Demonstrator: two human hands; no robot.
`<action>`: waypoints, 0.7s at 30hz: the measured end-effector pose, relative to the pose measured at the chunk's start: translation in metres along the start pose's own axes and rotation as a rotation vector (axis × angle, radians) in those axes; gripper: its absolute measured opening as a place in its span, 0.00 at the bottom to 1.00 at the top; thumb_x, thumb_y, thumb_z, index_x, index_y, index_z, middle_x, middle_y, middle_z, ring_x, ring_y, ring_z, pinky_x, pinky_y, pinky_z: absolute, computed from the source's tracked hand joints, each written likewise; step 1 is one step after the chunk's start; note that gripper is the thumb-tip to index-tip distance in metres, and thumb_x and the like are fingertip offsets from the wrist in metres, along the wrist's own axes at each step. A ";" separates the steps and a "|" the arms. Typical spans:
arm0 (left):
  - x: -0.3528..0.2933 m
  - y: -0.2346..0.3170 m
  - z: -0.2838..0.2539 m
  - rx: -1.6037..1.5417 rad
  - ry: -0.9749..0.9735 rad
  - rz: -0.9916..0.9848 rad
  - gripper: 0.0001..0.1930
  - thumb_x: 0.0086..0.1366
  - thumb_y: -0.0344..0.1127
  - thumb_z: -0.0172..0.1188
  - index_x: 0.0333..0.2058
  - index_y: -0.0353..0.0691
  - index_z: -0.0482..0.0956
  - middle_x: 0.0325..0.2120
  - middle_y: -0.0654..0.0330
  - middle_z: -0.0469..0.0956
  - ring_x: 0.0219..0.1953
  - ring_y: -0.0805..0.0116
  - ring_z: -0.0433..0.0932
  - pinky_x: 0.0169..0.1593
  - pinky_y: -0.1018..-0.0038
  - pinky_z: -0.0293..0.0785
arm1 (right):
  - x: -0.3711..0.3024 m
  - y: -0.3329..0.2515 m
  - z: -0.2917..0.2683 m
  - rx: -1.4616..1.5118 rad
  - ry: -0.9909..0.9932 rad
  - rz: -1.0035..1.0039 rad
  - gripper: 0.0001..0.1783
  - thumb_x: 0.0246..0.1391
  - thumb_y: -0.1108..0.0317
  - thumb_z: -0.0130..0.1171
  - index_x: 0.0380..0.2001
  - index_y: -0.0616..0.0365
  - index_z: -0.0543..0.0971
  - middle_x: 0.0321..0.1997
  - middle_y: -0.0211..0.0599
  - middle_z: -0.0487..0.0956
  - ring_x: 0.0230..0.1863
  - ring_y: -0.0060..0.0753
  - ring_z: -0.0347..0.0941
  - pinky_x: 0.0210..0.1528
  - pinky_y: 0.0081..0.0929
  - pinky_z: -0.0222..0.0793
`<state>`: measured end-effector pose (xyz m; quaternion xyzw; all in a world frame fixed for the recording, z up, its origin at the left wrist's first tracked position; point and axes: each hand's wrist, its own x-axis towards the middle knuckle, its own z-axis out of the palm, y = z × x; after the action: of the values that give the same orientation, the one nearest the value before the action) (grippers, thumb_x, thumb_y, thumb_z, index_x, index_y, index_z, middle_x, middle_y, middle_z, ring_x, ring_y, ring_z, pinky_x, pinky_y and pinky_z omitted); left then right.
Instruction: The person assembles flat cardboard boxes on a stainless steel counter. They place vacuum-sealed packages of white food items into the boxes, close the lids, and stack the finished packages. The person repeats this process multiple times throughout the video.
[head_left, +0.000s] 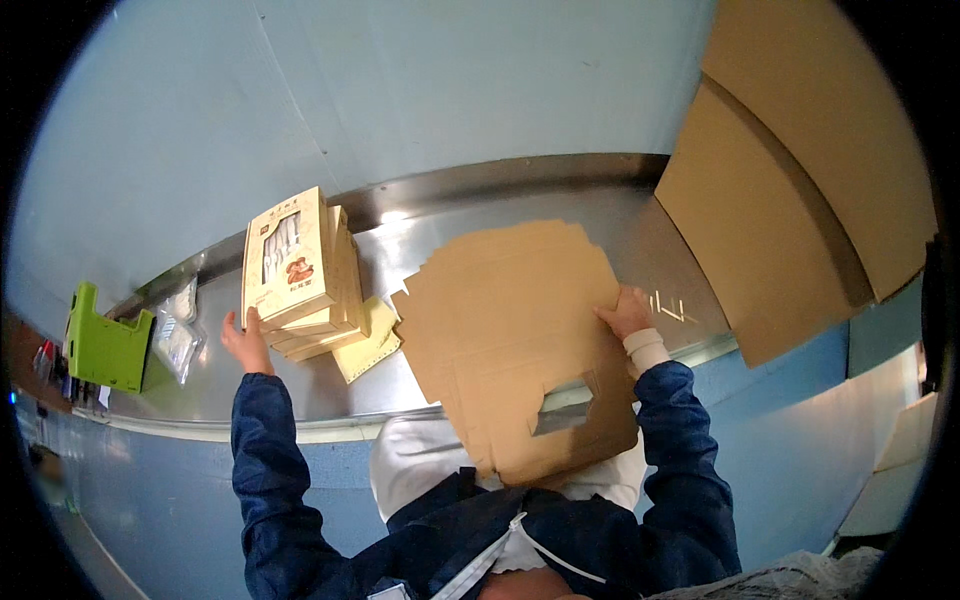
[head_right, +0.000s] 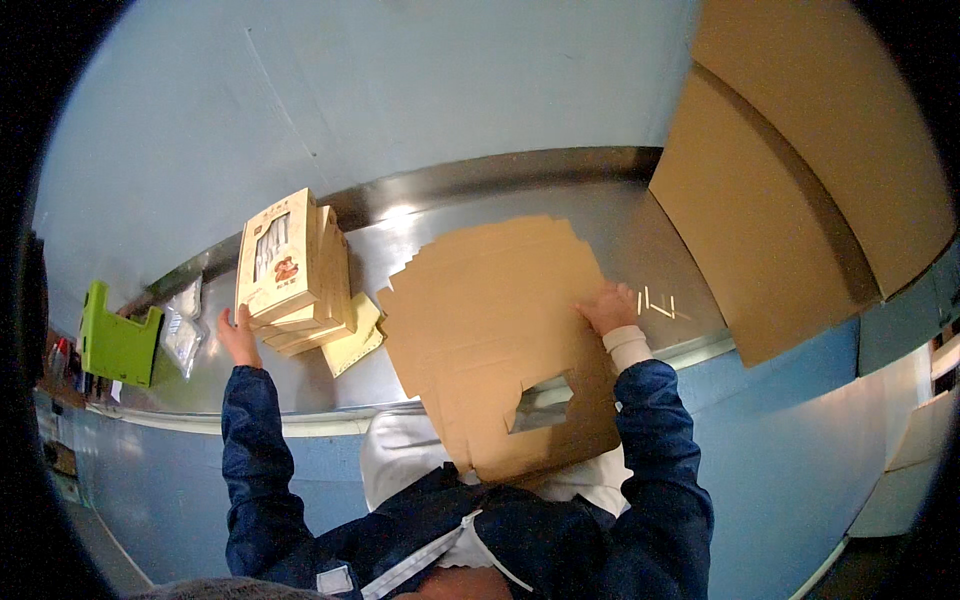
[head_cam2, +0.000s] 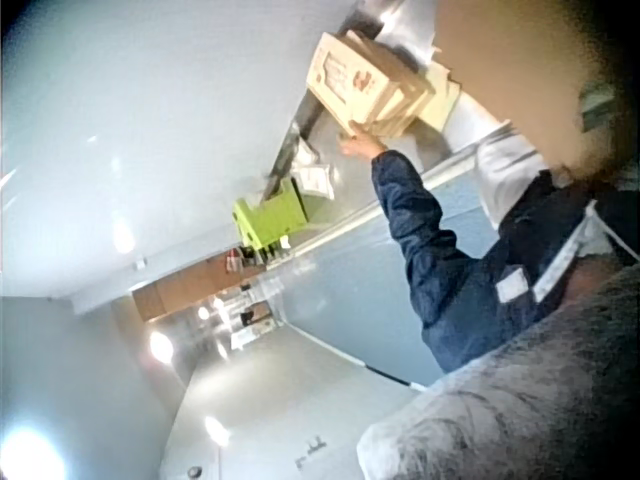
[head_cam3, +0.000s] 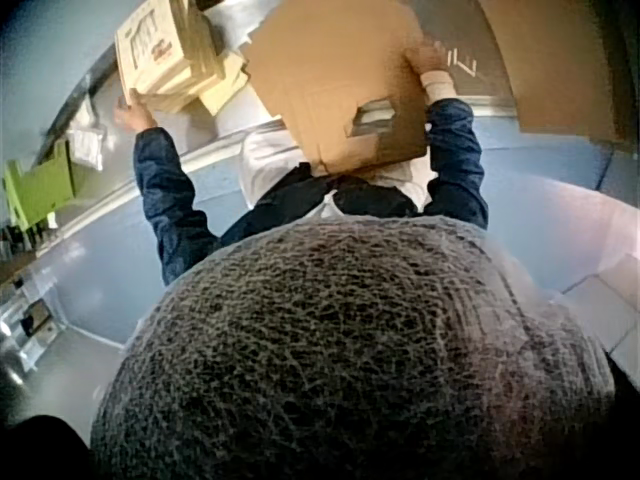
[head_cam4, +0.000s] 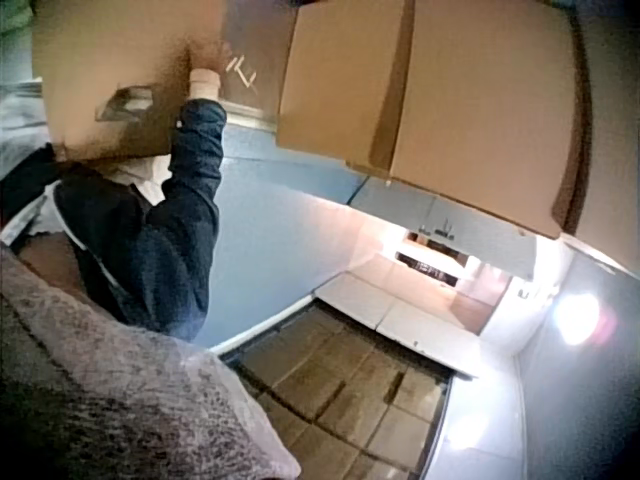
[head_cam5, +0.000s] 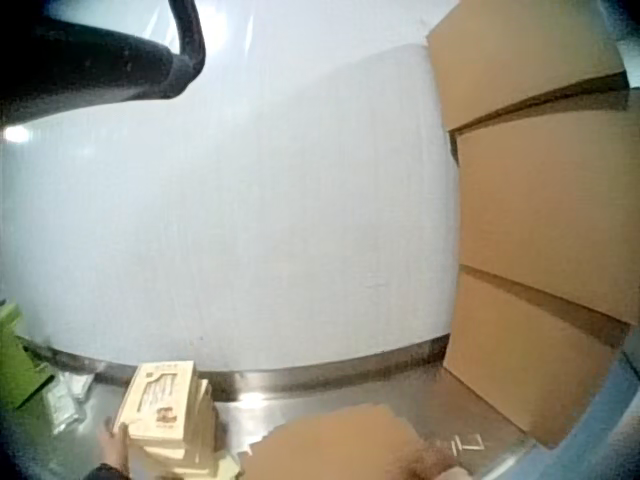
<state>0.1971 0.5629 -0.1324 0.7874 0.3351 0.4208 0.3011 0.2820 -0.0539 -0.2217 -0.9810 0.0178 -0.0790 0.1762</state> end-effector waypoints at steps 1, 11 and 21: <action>-0.010 0.014 -0.001 0.010 0.030 0.164 0.25 0.58 0.40 0.60 0.50 0.32 0.66 0.48 0.48 0.65 0.53 0.57 0.61 0.56 0.65 0.57 | 0.001 0.004 0.002 0.029 0.034 0.020 0.32 0.34 0.49 0.66 0.39 0.62 0.74 0.41 0.54 0.70 0.45 0.55 0.65 0.48 0.45 0.62; -0.174 0.072 0.013 -0.334 -0.757 0.522 0.22 0.56 0.26 0.57 0.51 0.38 0.66 0.46 0.55 0.68 0.49 0.61 0.68 0.54 0.69 0.62 | 0.003 -0.024 -0.013 0.108 0.121 0.062 0.29 0.37 0.57 0.65 0.40 0.65 0.72 0.39 0.53 0.75 0.42 0.52 0.70 0.45 0.41 0.66; -0.205 0.093 0.064 -0.776 -1.213 -0.441 0.30 0.62 0.43 0.56 0.57 0.35 0.56 0.48 0.55 0.68 0.38 0.74 0.72 0.43 0.76 0.68 | -0.030 -0.013 -0.039 1.323 -0.242 0.078 0.20 0.51 0.69 0.51 0.48 0.64 0.70 0.41 0.32 0.75 0.40 0.23 0.70 0.42 0.21 0.67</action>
<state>0.1916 0.3354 -0.1866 0.6331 0.0879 -0.0690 0.7660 0.2466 -0.0529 -0.1853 -0.6672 -0.0188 0.0434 0.7434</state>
